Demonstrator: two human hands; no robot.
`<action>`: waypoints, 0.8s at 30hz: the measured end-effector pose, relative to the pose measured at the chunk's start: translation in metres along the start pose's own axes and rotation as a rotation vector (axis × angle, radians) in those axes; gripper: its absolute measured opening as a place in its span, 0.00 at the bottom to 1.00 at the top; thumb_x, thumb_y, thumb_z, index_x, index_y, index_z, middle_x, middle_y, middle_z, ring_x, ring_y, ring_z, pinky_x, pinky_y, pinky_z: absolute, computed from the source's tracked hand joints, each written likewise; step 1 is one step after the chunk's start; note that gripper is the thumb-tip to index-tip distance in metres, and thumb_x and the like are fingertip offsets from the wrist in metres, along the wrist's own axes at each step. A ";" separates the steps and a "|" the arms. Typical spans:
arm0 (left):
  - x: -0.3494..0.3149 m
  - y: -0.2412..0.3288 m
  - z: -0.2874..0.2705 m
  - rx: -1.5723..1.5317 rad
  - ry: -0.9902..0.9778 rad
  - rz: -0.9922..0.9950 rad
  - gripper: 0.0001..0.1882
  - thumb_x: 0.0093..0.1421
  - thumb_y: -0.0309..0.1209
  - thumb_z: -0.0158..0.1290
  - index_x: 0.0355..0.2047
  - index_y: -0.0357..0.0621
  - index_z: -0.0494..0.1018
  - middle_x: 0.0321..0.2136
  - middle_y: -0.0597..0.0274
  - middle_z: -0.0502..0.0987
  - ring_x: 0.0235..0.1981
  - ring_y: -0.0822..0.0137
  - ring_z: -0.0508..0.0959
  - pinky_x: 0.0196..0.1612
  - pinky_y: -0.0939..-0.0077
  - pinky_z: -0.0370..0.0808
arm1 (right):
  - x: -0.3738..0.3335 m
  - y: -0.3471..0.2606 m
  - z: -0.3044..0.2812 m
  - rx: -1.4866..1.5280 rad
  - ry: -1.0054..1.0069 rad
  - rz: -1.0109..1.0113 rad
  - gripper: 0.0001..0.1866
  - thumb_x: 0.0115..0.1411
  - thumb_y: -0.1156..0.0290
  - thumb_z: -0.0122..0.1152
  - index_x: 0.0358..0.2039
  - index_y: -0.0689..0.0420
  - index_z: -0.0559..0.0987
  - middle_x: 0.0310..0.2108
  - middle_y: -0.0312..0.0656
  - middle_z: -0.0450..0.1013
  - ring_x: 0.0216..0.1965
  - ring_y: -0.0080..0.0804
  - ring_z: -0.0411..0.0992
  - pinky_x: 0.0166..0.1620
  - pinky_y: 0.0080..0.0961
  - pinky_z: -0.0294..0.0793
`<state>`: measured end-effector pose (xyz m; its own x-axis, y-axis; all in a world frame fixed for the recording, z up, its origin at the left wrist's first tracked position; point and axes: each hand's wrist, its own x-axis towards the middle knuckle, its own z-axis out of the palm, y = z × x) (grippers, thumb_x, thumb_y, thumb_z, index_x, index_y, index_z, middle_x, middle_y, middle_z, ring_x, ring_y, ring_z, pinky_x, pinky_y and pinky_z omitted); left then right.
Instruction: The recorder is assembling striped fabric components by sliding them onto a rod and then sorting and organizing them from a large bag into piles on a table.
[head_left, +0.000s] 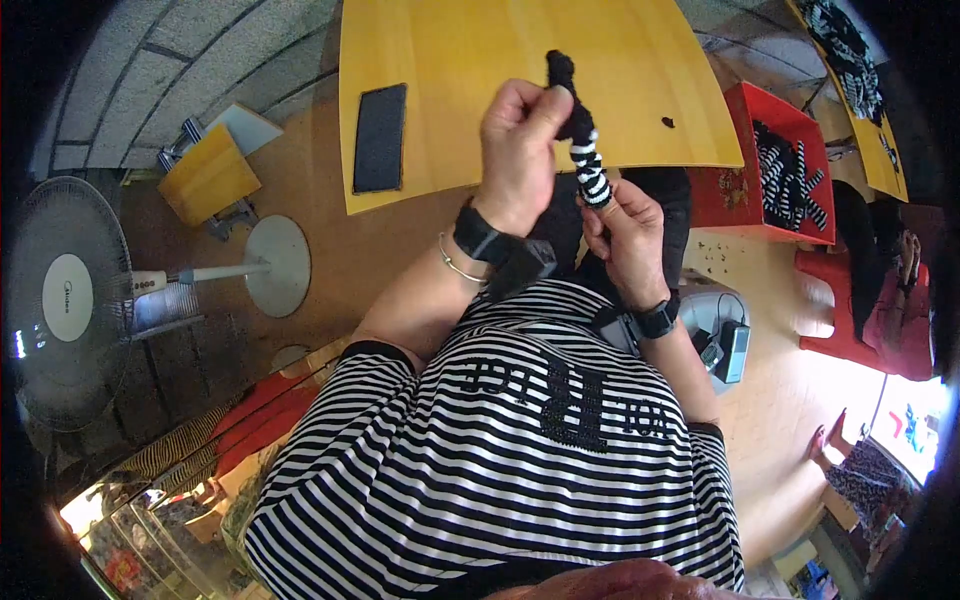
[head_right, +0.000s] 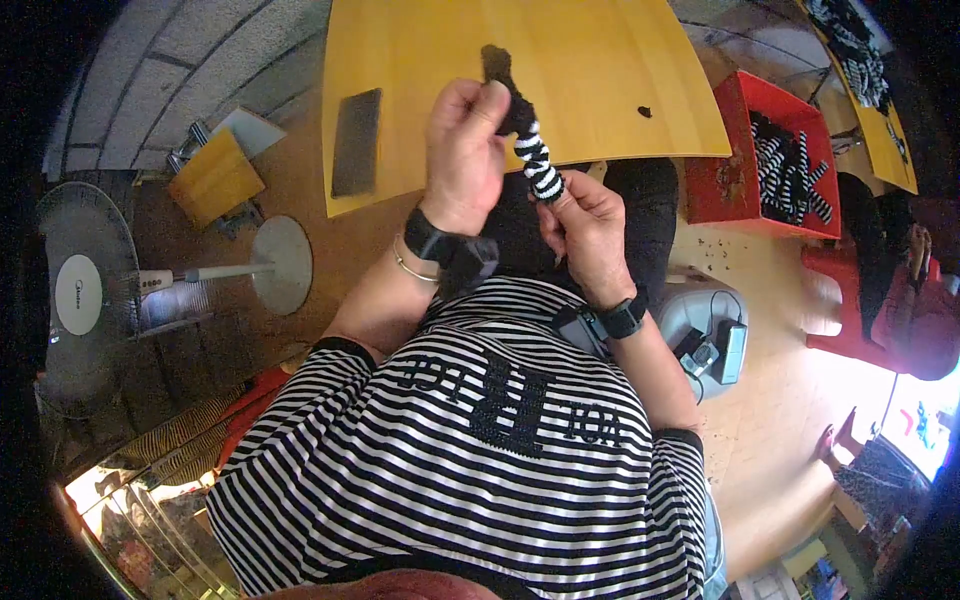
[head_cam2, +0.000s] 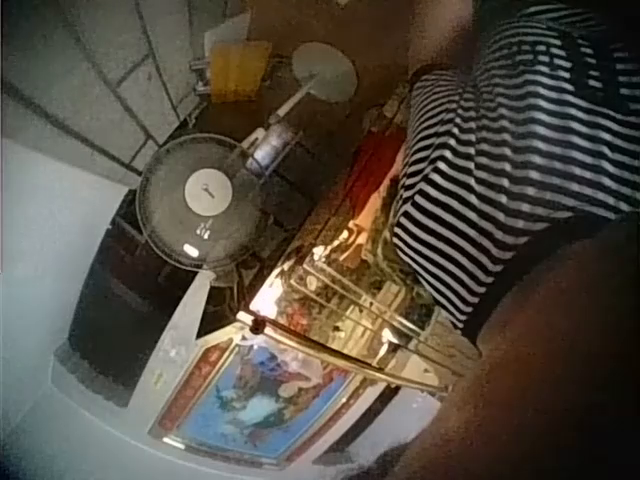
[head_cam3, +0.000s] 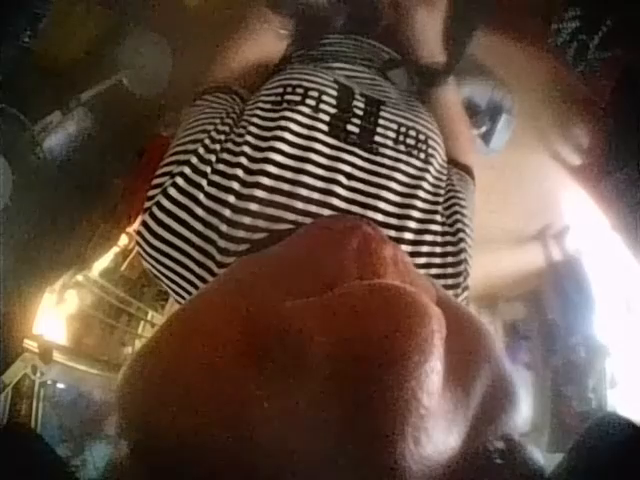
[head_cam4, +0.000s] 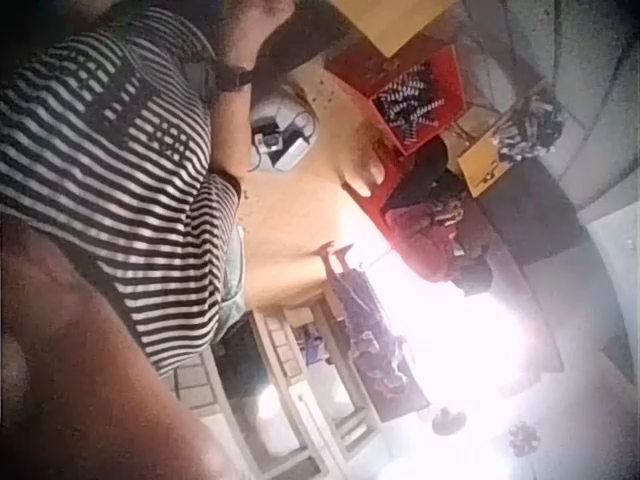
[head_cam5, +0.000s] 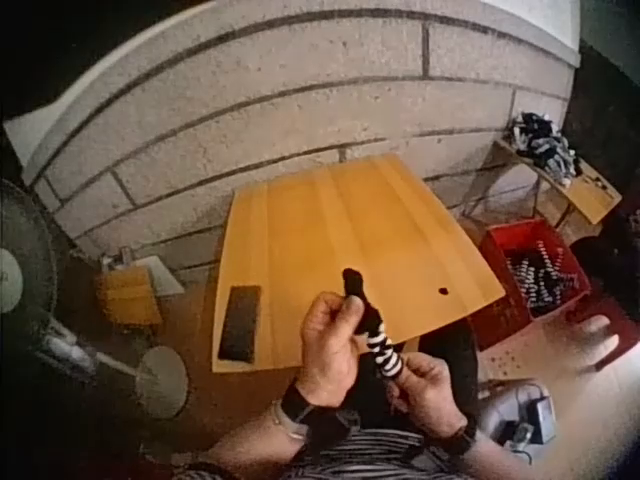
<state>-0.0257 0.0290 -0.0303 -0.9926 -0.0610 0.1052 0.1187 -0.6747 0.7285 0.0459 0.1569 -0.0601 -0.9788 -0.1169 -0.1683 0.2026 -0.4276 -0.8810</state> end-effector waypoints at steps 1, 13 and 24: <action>-0.002 -0.012 -0.005 0.001 -0.054 -0.011 0.06 0.60 0.24 0.55 0.29 0.45 0.69 0.26 0.68 0.74 0.28 0.74 0.75 0.35 0.76 0.74 | 0.000 0.001 0.002 0.000 -0.001 0.001 0.11 0.66 0.70 0.51 0.32 0.63 0.77 0.17 0.31 0.66 0.13 0.15 0.57 0.16 0.12 0.52; 0.001 -0.009 -0.008 -0.011 -0.004 -0.095 0.06 0.61 0.29 0.56 0.36 0.42 0.71 0.31 0.67 0.76 0.31 0.75 0.75 0.35 0.80 0.73 | 0.006 -0.007 0.000 0.043 -0.062 0.050 0.11 0.67 0.69 0.50 0.34 0.63 0.77 0.16 0.32 0.65 0.12 0.16 0.56 0.16 0.13 0.50; -0.008 -0.014 -0.011 -0.230 -0.086 -0.163 0.03 0.61 0.26 0.54 0.36 0.46 0.72 0.31 0.66 0.77 0.32 0.73 0.76 0.36 0.78 0.75 | -0.001 0.010 0.002 0.448 -0.263 0.157 0.10 0.64 0.67 0.52 0.35 0.61 0.74 0.18 0.31 0.64 0.12 0.16 0.55 0.16 0.14 0.49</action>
<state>-0.0195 0.0311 -0.0490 -0.9910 0.1175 0.0633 -0.0609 -0.8201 0.5689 0.0485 0.1514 -0.0677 -0.9066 -0.4058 -0.1157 0.3952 -0.7206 -0.5696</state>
